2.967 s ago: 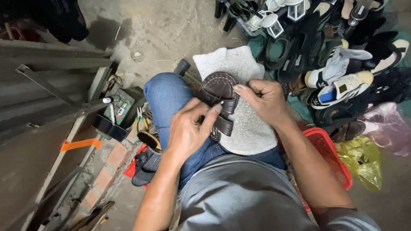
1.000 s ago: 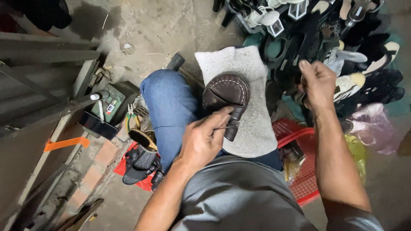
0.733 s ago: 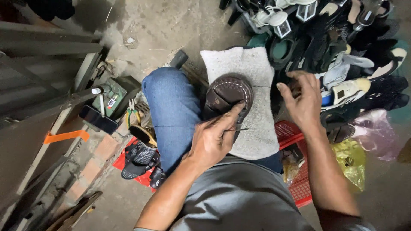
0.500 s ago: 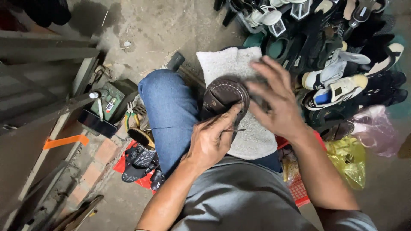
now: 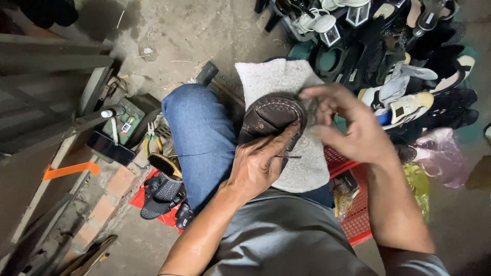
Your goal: Hand-sewing the leather strap of a brown sandal using a needle and thread in a repair shop.
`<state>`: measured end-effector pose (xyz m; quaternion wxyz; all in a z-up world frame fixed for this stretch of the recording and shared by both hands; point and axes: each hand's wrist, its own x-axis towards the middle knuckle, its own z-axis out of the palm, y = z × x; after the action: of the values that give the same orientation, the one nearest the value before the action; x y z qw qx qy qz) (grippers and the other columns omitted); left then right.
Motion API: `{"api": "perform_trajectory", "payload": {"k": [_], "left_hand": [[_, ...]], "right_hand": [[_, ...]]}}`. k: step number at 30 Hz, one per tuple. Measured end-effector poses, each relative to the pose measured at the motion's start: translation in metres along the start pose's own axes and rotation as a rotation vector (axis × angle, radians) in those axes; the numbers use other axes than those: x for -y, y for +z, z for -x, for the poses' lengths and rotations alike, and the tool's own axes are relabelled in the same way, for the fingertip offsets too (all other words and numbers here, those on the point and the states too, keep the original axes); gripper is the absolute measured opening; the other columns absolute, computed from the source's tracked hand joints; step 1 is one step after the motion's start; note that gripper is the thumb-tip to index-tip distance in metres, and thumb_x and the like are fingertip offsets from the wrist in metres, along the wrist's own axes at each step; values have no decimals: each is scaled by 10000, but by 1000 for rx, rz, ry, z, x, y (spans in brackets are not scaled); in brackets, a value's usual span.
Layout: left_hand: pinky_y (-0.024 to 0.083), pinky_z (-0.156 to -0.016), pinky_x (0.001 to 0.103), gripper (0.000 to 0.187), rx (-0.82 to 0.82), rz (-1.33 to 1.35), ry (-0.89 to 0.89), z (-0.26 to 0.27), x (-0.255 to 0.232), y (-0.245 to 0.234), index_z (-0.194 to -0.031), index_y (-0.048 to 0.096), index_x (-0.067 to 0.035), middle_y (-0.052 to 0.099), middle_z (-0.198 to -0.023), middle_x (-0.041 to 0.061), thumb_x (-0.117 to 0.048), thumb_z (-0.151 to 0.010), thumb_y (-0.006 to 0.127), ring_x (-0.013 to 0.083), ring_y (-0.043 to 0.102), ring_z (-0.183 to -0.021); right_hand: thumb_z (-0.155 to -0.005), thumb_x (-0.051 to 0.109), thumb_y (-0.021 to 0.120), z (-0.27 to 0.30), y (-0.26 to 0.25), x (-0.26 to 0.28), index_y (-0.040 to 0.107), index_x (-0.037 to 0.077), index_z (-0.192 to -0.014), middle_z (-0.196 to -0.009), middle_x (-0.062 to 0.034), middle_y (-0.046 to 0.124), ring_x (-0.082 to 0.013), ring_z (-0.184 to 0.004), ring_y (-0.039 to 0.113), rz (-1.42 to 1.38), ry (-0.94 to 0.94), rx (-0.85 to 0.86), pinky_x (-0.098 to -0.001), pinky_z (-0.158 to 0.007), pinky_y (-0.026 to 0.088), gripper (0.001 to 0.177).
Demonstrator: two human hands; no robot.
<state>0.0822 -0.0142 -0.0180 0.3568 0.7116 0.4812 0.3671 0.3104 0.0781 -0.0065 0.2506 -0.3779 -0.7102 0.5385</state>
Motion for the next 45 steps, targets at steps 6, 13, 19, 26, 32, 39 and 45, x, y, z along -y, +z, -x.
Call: {"api": "perform_trajectory", "payload": {"k": [6, 13, 19, 26, 32, 39, 45], "left_hand": [[603, -674, 419, 338, -167, 155, -86, -21, -16, -1, -1295, 720, -118, 746, -838, 149, -41, -991, 594, 370, 749, -797], [603, -721, 449, 320, -159, 165, -78, -25, -15, 0, -1289, 708, -66, 764, -946, 214, -18, -990, 605, 412, 748, -920], [636, -750, 434, 312, -108, 146, -136, -17, -22, -18, -1243, 743, -114, 797, -1020, 137, -31, -956, 656, 344, 774, -943], [598, -762, 566, 297, -121, -215, -255, -9, -40, -62, -1283, 654, -14, 634, -1122, 201, -78, -993, 638, 467, 690, -1031], [609, -615, 395, 318, -35, -175, -131, -7, -46, -52, -1324, 694, -121, 706, -914, 74, -144, -1013, 631, 314, 737, -764], [578, -540, 346, 290, -9, -307, -77, -9, -42, -44, -1282, 738, -210, 662, -863, 4, -186, -1031, 594, 237, 697, -646], [574, -538, 369, 296, -31, -327, -64, -12, -38, -38, -1279, 741, -207, 648, -852, 35, -149, -1029, 594, 277, 691, -624]], "right_hand": [[-920, 196, 763, -7, 10, 2, 690, -35, -1039, -658, -110, 533, -266, -590, 582, 116, -77, -64, -431, -599, 494, 270], [-902, 218, 823, 19, 41, -51, 694, 1, -869, -547, -34, 477, -151, -528, 485, -11, -11, -298, -318, -509, 436, 255], [-985, 175, 734, 13, 42, -21, 680, 17, -899, -602, -49, 497, -136, -608, 485, -65, 48, -285, -324, -566, 451, 188], [-1060, 215, 633, 24, 51, -7, 709, 6, -990, -698, -160, 644, -274, -665, 644, 26, 136, -336, -409, -693, 551, 233], [-1044, 326, 639, 24, 54, -3, 661, 50, -1053, -707, -98, 510, -306, -664, 594, 194, 2, -297, -421, -674, 533, 277], [-1073, 243, 596, 19, 53, -4, 645, 41, -923, -639, -92, 467, -291, -626, 573, 180, 30, -303, -366, -629, 497, 255], [-1075, 262, 586, 20, 54, -4, 655, 33, -932, -685, -139, 528, -348, -695, 631, 195, 62, -293, -403, -641, 507, 279]]}}
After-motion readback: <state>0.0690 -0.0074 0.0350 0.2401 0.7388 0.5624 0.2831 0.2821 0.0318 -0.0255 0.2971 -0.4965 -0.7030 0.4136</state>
